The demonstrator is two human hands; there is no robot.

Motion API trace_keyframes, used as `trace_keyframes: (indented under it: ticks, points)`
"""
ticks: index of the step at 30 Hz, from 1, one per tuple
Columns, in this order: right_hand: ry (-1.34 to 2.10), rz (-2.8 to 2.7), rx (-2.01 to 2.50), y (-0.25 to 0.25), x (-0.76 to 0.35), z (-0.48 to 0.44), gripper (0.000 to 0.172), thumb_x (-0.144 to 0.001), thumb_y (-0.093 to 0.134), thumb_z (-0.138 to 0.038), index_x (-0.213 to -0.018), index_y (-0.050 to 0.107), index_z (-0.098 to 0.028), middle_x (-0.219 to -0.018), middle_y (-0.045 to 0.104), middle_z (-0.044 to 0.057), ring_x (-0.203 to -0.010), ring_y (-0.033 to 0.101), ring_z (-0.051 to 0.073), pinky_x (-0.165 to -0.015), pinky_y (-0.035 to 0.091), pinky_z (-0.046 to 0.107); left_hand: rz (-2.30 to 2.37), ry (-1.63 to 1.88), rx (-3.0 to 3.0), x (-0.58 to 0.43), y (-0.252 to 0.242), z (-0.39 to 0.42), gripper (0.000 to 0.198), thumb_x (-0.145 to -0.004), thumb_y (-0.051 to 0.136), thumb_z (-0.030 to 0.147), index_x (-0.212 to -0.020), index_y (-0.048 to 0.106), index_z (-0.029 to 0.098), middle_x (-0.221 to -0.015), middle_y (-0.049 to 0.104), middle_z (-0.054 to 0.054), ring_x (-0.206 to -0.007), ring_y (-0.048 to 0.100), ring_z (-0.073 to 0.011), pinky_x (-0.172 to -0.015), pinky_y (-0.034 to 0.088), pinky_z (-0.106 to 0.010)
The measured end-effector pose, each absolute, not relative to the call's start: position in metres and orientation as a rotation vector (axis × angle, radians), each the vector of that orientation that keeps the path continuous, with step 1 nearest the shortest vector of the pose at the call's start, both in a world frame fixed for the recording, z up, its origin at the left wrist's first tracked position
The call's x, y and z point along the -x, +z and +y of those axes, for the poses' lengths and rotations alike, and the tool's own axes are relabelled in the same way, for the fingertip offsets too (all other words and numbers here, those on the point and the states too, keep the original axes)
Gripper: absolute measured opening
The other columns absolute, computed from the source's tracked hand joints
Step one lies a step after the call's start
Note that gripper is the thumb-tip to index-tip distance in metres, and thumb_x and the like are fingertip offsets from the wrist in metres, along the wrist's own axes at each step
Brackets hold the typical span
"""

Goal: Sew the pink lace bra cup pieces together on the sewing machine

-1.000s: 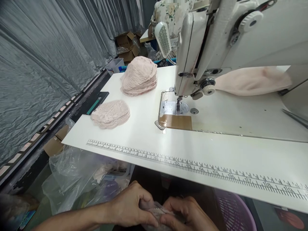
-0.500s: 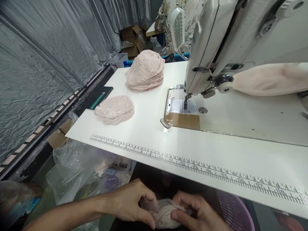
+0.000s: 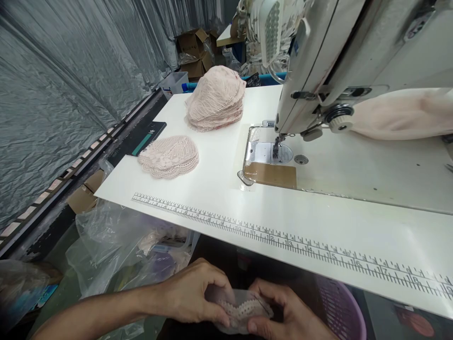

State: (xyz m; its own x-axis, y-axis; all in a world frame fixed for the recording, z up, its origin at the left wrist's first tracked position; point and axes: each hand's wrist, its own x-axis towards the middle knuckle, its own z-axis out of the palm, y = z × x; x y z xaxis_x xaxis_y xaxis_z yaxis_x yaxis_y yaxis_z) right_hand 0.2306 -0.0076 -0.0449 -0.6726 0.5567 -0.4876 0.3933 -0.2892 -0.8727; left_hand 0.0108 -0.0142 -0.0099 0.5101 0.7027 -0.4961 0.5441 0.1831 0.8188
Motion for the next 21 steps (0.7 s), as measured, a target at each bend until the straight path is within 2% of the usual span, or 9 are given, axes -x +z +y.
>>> trace_keyframes:
  ticks: [4,10,16,21]
  points:
    - [2.021,-1.897,1.273,-0.0453,-0.2291,-0.0111,0.022,-0.078,0.057,-0.042,-0.07,0.052,-0.022,-0.069,0.051,-0.003,-0.068,0.047,0.014,-0.063,0.037,0.022,1.142,0.149,-1.494,-0.011,-0.012,-0.0132,0.03,-0.058,0.083,0.025,-0.085,0.074,0.016,-0.059,0.051,0.007,-0.057,0.047,-0.0068,-0.056,0.033,-0.016]
    - [1.973,-1.943,1.28,-0.0448,-0.2311,-0.0112,0.015,-0.078,0.057,-0.036,-0.072,0.052,-0.023,-0.07,0.053,-0.004,-0.069,0.049,0.013,-0.065,0.039,0.021,1.098,0.2,-1.485,-0.0135,-0.0127,-0.01,0.023,-0.057,0.084,0.023,-0.076,0.073,0.013,-0.062,0.048,0.008,-0.055,0.044,-0.0047,-0.05,0.03,-0.016]
    - [2.045,-1.936,1.263,-0.0419,-0.2293,-0.0069,0.022,-0.08,0.057,-0.046,-0.077,0.063,-0.025,-0.075,0.06,-0.002,-0.074,0.054,0.015,-0.069,0.041,0.022,1.065,0.193,-1.431,-0.0097,-0.0166,-0.0111,0.027,-0.06,0.082,0.035,-0.077,0.074,0.016,-0.061,0.047,0.008,-0.055,0.042,-0.0047,-0.047,0.028,-0.017]
    - [2.123,-1.826,1.24,-0.0403,-0.2279,-0.0066,0.025,-0.078,0.06,-0.047,-0.071,0.064,-0.023,-0.07,0.061,-0.002,-0.071,0.055,0.015,-0.066,0.042,0.021,1.022,0.154,-1.348,-0.0067,-0.016,-0.011,0.032,-0.061,0.079,0.046,-0.076,0.074,0.018,-0.062,0.047,0.007,-0.056,0.043,-0.0048,-0.048,0.028,-0.017]
